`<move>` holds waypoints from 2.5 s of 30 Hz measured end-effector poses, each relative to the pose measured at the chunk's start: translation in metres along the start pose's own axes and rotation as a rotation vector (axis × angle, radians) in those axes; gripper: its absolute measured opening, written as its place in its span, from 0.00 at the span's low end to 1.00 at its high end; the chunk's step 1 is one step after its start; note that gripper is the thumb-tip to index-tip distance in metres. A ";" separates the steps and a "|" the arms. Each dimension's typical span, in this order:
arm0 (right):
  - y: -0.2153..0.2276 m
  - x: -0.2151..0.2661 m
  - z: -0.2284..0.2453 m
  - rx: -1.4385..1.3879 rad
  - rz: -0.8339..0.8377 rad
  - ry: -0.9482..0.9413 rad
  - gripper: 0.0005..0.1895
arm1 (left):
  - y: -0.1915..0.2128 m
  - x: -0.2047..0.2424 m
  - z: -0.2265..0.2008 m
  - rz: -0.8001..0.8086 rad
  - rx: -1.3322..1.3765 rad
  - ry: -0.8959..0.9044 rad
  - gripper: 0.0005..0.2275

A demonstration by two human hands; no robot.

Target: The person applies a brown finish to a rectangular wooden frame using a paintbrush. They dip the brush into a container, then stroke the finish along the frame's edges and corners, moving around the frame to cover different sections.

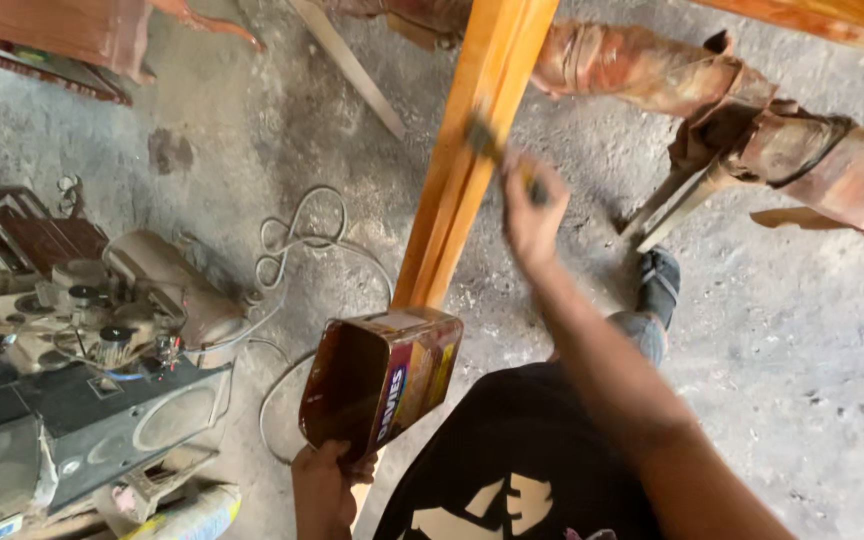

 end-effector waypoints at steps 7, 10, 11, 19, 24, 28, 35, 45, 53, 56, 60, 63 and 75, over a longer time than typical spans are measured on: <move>0.001 0.146 -0.077 -0.218 0.260 -0.441 0.10 | 0.014 -0.014 -0.007 0.044 0.020 -0.075 0.08; 0.044 0.103 -0.128 -0.652 -0.259 -0.440 0.06 | 0.029 -0.001 -0.001 0.086 0.056 -0.083 0.08; 0.041 0.114 -0.141 -0.615 -0.257 -0.539 0.07 | 0.033 0.003 0.004 0.088 0.063 -0.060 0.08; -0.024 0.295 -0.207 -0.461 -0.309 -1.287 0.08 | 0.042 0.008 0.001 0.072 -0.002 -0.055 0.09; -0.016 0.221 -0.241 -0.786 -0.297 -1.017 0.09 | 0.040 0.002 0.001 0.074 -0.008 -0.053 0.09; -0.016 0.240 -0.231 -0.734 -0.264 -0.930 0.07 | 0.043 0.007 0.003 0.069 -0.024 -0.040 0.09; -0.064 0.331 -0.238 -0.383 -0.041 -1.385 0.08 | 0.062 0.015 0.010 0.060 -0.004 -0.032 0.08; 0.104 0.067 0.060 -0.020 0.072 -0.283 0.07 | 0.018 -0.009 0.003 0.238 -0.082 -0.097 0.09; 0.057 0.107 0.268 0.627 0.507 -0.043 0.09 | -0.076 -0.010 -0.048 0.404 -0.242 -0.751 0.13; 0.025 0.134 0.283 0.674 0.793 0.070 0.10 | -0.119 -0.011 -0.053 0.393 -0.554 -0.782 0.09; -0.016 0.156 0.241 0.860 1.036 0.205 0.09 | -0.154 0.000 -0.049 0.455 -0.600 -0.729 0.13; -0.052 0.163 0.179 1.139 1.214 0.328 0.11 | -0.176 0.016 -0.060 0.458 -0.654 -0.808 0.19; 0.110 0.120 0.248 0.653 0.398 -0.361 0.09 | -0.233 0.076 -0.082 0.781 -0.494 -0.511 0.13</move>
Point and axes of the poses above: each hand's wrist, its own x-axis away from the middle knuckle, its own y-axis out of the back of the hand, z = x × y, the point moved 8 cm from there along -x, towards the middle knuckle, and after that the axes turned 3 degrees about z, right-handed, at the moved point
